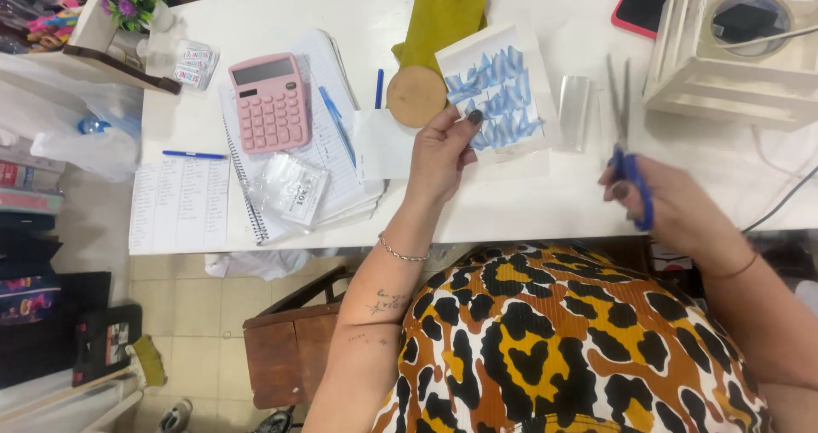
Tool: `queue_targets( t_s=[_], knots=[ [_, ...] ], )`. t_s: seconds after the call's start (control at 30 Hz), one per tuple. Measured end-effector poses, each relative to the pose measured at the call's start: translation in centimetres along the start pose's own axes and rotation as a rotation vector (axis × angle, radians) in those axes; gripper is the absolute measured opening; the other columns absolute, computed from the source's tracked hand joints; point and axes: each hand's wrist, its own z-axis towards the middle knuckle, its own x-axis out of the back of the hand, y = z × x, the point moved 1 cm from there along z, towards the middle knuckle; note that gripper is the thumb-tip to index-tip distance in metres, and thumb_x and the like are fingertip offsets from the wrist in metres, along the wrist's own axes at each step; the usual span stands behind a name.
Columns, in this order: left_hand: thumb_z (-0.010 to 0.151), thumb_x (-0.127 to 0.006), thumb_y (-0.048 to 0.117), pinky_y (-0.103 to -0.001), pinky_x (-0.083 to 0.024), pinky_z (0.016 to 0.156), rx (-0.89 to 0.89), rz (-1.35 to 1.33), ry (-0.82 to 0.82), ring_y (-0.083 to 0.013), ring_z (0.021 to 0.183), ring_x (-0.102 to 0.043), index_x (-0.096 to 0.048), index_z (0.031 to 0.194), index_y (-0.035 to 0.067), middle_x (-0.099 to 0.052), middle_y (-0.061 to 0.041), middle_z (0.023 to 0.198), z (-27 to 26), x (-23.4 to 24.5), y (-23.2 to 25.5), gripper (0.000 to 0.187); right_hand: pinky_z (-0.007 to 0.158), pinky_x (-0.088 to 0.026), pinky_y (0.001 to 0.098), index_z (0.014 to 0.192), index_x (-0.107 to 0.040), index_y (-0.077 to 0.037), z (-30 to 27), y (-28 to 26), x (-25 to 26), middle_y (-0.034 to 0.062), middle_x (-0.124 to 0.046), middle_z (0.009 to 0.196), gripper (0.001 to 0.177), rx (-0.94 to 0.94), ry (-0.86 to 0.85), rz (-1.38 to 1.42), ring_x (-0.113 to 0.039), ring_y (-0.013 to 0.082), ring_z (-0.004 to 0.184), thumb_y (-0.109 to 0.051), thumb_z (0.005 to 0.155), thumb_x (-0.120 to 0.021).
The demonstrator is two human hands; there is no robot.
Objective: Cutting out decorative blue items from a sheet and placing them into small clear plastic bags.
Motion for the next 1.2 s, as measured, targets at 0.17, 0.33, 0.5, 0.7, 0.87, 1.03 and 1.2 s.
queue_targets(
  t_s=[0.17, 0.33, 0.5, 0.7, 0.87, 1.03, 1.2],
  knots=[
    [0.091, -0.074, 0.006, -0.017, -0.045, 0.048, -0.004, -0.154, -0.003, -0.0041, 0.057, -0.054, -0.069, 0.116, -0.004, -0.071, -0.005, 0.081, 0.2, -1.6, 0.0, 0.028, 0.079, -0.056, 0.0360, 0.110, -0.068, -0.012, -1.2, -1.3, -2.7, 0.0048, -0.075, 0.086, 0.066, -0.027, -0.125, -0.080, -0.073, 0.0224, 0.082, -0.065, 0.081, -0.043],
    [0.088, -0.077, 0.008, -0.018, -0.046, 0.047, -0.007, -0.160, -0.014, -0.0040, 0.057, -0.053, -0.068, 0.110, -0.002, -0.070, -0.005, 0.080, 0.1, -2.4, -0.9, 0.025, 0.078, -0.054, 0.0351, 0.106, -0.068, -0.013, -1.2, -2.1, -3.1, 0.0036, -0.074, 0.086, 0.068, -0.046, -0.108, -0.156, -0.072, 0.0214, 0.082, -0.071, 0.079, -0.044],
    [0.092, -0.074, 0.006, -0.015, -0.045, 0.048, -0.004, -0.179, -0.096, -0.0033, 0.059, -0.057, -0.070, 0.112, 0.000, -0.074, -0.006, 0.082, -0.6, -3.3, -0.8, 0.022, 0.073, -0.050, 0.0363, 0.104, -0.070, -0.010, -1.5, -1.9, -3.0, 0.0071, -0.073, 0.081, 0.059, -0.013, -0.003, -0.149, -0.068, 0.0252, 0.074, -0.062, 0.084, -0.051],
    [0.092, -0.073, 0.005, -0.016, -0.053, 0.052, 0.007, -0.183, -0.091, -0.0069, 0.064, -0.065, -0.068, 0.117, -0.003, -0.075, -0.011, 0.087, -0.8, -3.6, -1.1, 0.027, 0.072, -0.050, 0.0357, 0.103, -0.071, -0.012, -1.6, -2.2, -2.8, 0.0048, -0.072, 0.074, 0.058, -0.021, -0.025, -0.138, -0.069, 0.0240, 0.071, -0.062, 0.082, -0.051],
    [0.090, -0.076, 0.008, -0.015, -0.046, 0.045, 0.007, -0.136, -0.042, -0.0036, 0.055, -0.057, -0.069, 0.110, -0.001, -0.073, -0.007, 0.080, -0.7, -3.8, -1.3, 0.024, 0.072, -0.051, 0.0360, 0.099, -0.070, -0.011, -1.6, -1.4, -2.9, 0.0054, -0.072, 0.075, 0.069, 0.012, -0.006, -0.143, -0.069, 0.0235, 0.072, -0.071, 0.081, -0.042],
    [0.091, -0.075, 0.010, -0.014, -0.044, 0.045, -0.012, -0.086, -0.047, -0.0020, 0.053, -0.055, -0.070, 0.110, -0.003, -0.073, -0.004, 0.077, -1.2, -4.6, -0.7, 0.023, 0.073, -0.049, 0.0365, 0.090, -0.070, -0.008, -1.9, -0.8, -3.0, 0.0070, -0.069, 0.077, 0.056, 0.080, 0.051, -0.134, -0.065, 0.0247, 0.073, -0.060, 0.089, -0.048],
    [0.091, -0.074, 0.009, -0.015, -0.044, 0.047, -0.031, -0.076, -0.040, -0.0023, 0.055, -0.055, -0.070, 0.109, -0.003, -0.073, -0.005, 0.078, -1.3, -5.0, -0.7, 0.022, 0.063, -0.044, 0.0349, 0.079, -0.067, -0.006, -2.1, 0.4, -3.4, 0.0055, -0.062, 0.065, 0.055, 0.156, 0.153, -0.139, -0.058, 0.0237, 0.059, -0.058, 0.091, -0.051]
  ],
)
